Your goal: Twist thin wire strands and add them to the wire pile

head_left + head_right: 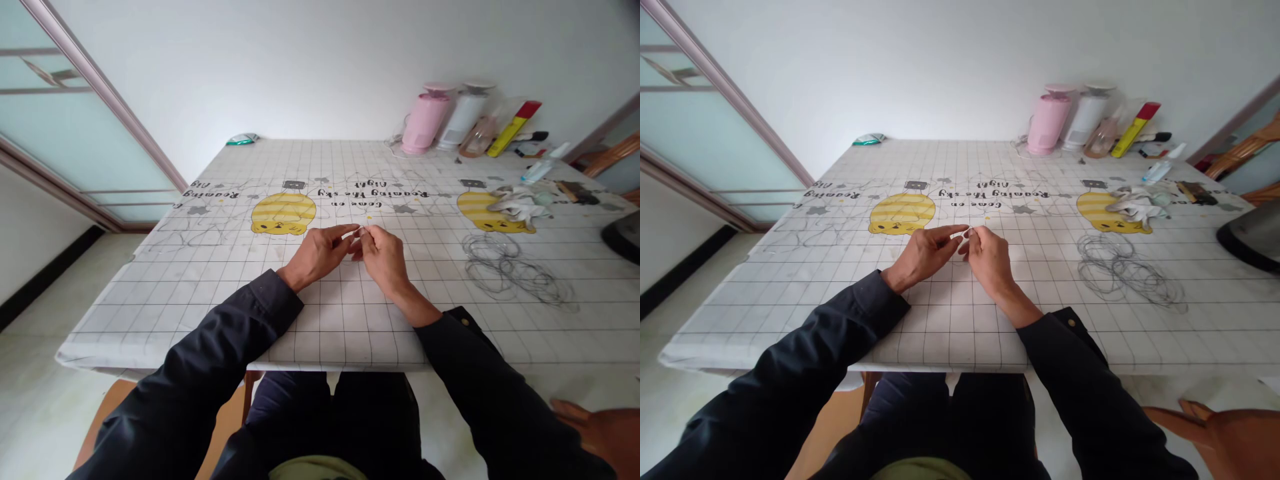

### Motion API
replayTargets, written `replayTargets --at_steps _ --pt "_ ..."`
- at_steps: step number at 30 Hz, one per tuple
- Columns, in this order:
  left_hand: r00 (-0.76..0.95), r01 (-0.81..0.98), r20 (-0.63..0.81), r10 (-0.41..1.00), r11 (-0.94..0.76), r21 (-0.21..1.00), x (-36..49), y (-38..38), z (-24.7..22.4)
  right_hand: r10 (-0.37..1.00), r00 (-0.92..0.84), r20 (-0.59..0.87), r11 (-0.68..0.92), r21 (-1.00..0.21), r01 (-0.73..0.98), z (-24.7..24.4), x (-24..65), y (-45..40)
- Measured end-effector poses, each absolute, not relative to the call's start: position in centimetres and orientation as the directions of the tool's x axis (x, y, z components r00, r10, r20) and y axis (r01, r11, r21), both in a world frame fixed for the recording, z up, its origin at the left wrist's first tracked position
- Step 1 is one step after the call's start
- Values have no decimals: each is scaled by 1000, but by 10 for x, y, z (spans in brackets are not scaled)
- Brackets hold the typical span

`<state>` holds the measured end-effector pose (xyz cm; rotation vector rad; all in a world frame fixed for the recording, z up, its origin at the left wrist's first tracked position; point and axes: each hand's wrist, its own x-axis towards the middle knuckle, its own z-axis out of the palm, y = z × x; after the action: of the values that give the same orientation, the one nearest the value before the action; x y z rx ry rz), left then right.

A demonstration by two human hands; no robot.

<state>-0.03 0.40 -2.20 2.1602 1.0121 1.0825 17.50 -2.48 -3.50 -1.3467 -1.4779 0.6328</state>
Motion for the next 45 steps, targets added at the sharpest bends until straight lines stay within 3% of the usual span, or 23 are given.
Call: replayTargets --at_steps 12,18,22,30,38,41,45 --pt "502 539 454 736 -677 502 6 -5 -25 964 133 230 158 -899 409 -36 168 -25" --pt "556 688 507 658 -707 163 5 -1 -29 960 133 248 180 -904 387 -35 167 -27" --pt "606 673 502 617 -734 92 4 0 -32 961 138 241 173 -908 381 -35 165 -28" --pt "641 637 432 634 -754 161 2 1 -30 974 133 184 121 -918 379 -38 162 -29" --pt "485 467 481 730 -681 564 -3 12 -32 985 94 142 117 -967 228 -38 169 -24" --pt "428 407 482 764 -639 652 -10 19 -26 989 69 127 119 -986 116 -33 177 -21" --pt "268 368 492 829 -560 742 -16 22 -16 978 170 122 114 -992 59 -27 186 -19"
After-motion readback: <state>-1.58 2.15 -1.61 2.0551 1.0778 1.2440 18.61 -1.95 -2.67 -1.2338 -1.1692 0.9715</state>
